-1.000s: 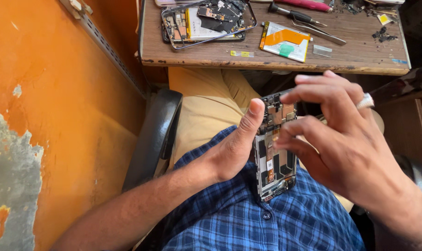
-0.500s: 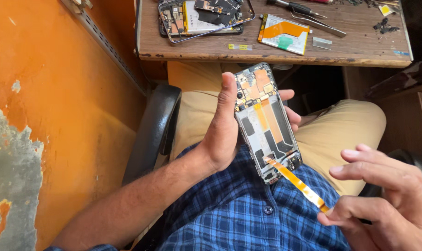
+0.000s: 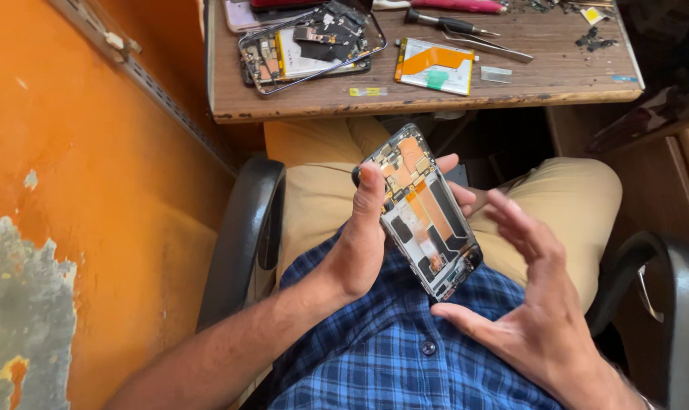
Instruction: The person removes the battery from a disassembled smartphone using an orange plastic pry tool and tweezers. They then place the battery on the workbench and handle the phone's internal frame.
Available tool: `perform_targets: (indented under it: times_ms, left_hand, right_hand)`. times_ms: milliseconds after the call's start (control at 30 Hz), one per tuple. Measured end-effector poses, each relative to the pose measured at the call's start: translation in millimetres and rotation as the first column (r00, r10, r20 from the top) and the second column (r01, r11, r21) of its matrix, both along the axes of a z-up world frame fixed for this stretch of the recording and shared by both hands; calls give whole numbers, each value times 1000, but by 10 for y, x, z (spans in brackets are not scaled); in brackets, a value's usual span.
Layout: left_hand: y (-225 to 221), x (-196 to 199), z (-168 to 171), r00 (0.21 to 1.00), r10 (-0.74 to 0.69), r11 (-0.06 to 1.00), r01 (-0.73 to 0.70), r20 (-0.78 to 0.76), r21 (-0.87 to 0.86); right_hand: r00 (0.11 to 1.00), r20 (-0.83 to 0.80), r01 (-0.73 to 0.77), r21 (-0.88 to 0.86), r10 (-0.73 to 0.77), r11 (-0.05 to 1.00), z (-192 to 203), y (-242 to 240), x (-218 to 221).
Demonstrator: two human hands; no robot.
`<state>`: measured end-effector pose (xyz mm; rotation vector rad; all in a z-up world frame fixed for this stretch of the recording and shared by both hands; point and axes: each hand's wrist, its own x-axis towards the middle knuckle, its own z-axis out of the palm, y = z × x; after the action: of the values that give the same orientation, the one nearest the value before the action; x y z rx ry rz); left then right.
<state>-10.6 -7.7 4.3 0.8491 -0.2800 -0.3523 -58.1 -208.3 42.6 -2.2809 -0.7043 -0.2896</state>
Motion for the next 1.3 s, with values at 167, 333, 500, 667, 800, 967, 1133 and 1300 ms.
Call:
perform_targets:
  times_ms: [167, 333, 500, 667, 800, 967, 1133, 1300]
  left_hand:
    - [5, -58, 28, 1000, 18, 999, -19, 17, 48]
    - [2, -52, 36, 1000, -12, 991, 8, 28, 133]
    - [-1, -39, 30, 994, -84, 974, 96, -65, 204]
    - [-10, -76, -62, 983, -127, 970, 151, -135, 192]
    - [-31, -71, -129, 977, -145, 975, 168, -155, 143]
    - [-43, -50, -96, 984, -114, 978, 136, -140, 161]
    - [-61, -28, -45, 986, -87, 978, 111, -140, 176]
    - [-55, -26, -41, 987, -92, 989, 106, -133, 100]
  right_hand:
    - [984, -159, 75, -9, -75, 997, 6, 39, 30]
    - [967, -216, 132, -27, -135, 991, -37, 9, 17]
    - [944, -274, 193, 15, -181, 981, -38, -30, 29]
    - [932, -317, 213, 87, -175, 973, -64, -85, 35]
    - [931, -350, 189, 209, -107, 959, -59, -134, 60]
    - [941, -331, 194, 354, -72, 915, 99, -250, 100]
    - [970, -244, 144, 562, -3, 814, 251, -453, 90]
    - [949, -304, 162, 701, 86, 694, 206, -843, 264]
